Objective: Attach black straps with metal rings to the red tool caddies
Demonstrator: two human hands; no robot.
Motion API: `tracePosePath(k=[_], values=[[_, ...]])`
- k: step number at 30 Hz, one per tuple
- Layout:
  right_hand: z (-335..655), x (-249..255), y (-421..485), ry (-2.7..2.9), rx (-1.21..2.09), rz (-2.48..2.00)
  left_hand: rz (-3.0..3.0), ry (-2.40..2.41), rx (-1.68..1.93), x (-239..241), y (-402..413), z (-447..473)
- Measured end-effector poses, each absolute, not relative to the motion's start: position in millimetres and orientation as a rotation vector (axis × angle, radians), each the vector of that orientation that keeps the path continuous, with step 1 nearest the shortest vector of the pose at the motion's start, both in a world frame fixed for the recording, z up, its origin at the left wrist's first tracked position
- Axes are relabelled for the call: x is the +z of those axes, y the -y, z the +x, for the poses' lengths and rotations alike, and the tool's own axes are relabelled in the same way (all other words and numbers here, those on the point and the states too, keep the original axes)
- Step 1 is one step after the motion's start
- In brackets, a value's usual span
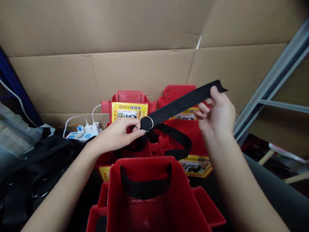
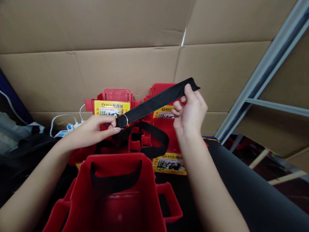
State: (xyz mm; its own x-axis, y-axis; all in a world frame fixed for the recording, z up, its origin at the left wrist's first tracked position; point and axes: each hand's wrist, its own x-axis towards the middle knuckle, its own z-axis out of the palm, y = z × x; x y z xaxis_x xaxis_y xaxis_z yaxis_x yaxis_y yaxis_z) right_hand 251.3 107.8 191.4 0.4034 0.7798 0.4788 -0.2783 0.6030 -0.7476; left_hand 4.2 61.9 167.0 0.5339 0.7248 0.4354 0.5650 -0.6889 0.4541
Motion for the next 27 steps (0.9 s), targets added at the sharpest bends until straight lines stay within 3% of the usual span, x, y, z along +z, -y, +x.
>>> tracePosePath(k=[7,14,20,27], values=[[242,191,-103,0.971,0.63,-0.679,2.658,-1.223,0.884,167,-64,4],[185,171,-63,1.793,0.598,-0.823,2.588,-1.213,0.988,158,-73,5],[178,161,-64,2.035,0.096,-0.878,2.487,-1.174,1.222,157,-76,7],[183,161,-71,2.092,-0.019,-0.82,2.366,-1.106,1.396,154,-79,12]])
